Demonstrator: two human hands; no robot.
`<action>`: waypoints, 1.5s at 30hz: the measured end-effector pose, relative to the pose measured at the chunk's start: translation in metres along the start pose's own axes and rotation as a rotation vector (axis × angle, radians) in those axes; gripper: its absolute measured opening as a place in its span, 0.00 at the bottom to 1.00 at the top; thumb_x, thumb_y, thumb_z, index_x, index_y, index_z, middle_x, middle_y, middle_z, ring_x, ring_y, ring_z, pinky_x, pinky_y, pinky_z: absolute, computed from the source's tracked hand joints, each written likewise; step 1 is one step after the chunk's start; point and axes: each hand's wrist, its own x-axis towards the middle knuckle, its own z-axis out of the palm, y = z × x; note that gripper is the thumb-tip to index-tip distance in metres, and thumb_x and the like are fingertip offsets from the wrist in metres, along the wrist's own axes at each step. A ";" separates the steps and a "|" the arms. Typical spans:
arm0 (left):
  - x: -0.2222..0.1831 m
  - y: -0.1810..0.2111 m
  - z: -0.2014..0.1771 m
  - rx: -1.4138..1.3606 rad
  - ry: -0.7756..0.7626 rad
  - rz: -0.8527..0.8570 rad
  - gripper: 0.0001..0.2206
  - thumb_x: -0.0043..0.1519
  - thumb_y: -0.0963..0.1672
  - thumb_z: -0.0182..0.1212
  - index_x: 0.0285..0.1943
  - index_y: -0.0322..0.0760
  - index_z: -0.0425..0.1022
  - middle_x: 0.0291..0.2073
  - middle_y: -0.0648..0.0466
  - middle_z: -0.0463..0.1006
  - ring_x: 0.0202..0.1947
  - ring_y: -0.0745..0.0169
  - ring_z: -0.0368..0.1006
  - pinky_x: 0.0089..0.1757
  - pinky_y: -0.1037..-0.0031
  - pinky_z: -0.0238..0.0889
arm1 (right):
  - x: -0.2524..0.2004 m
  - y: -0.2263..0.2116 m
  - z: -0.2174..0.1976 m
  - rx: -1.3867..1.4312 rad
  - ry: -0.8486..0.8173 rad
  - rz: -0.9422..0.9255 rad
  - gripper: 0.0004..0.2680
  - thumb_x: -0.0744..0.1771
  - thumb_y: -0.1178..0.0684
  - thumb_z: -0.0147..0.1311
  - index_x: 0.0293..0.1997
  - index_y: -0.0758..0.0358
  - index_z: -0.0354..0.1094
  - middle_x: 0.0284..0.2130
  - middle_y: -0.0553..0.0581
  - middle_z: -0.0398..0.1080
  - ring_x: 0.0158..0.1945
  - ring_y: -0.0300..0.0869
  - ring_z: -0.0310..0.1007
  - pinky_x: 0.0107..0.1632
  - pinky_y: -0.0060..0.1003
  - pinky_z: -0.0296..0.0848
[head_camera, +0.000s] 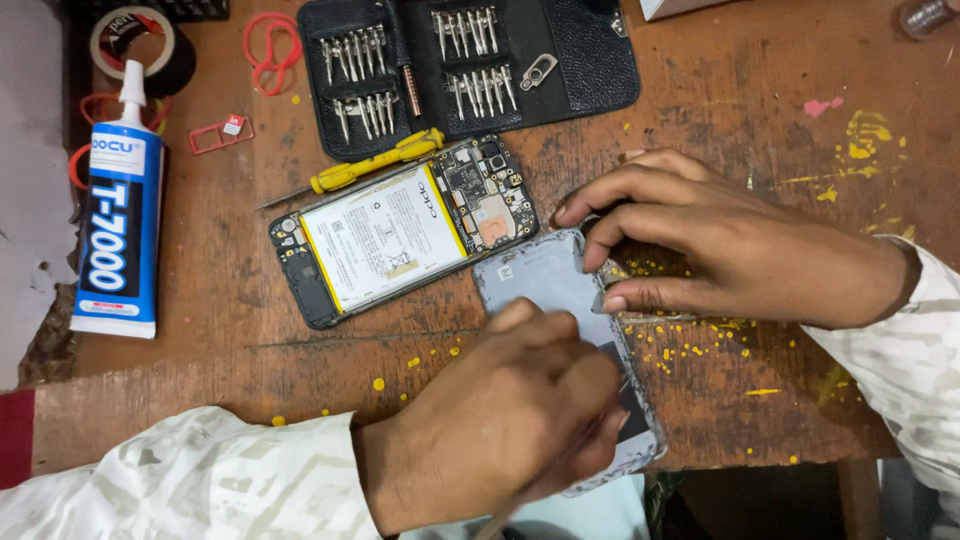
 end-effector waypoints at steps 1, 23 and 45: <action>0.000 0.000 0.000 -0.019 0.005 -0.017 0.08 0.63 0.42 0.65 0.37 0.35 0.69 0.29 0.52 0.71 0.38 0.51 0.70 0.45 0.62 0.60 | 0.000 0.000 0.000 -0.003 -0.003 0.020 0.11 0.65 0.41 0.59 0.46 0.53 0.71 0.59 0.48 0.66 0.66 0.43 0.62 0.72 0.56 0.48; 0.016 0.003 -0.004 -0.021 -0.017 -0.082 0.09 0.56 0.42 0.66 0.42 0.34 0.74 0.31 0.52 0.77 0.38 0.52 0.72 0.45 0.63 0.60 | -0.005 0.008 -0.009 -0.023 -0.016 -0.075 0.16 0.62 0.36 0.65 0.46 0.52 0.71 0.63 0.53 0.64 0.67 0.51 0.58 0.62 0.48 0.62; 0.017 -0.020 -0.020 -0.160 -0.247 0.150 0.10 0.54 0.43 0.66 0.37 0.37 0.67 0.32 0.50 0.73 0.40 0.47 0.72 0.46 0.60 0.61 | 0.033 0.004 -0.031 0.925 -0.619 0.526 0.17 0.68 0.52 0.54 0.65 0.65 0.64 0.36 0.58 0.85 0.32 0.39 0.86 0.31 0.32 0.82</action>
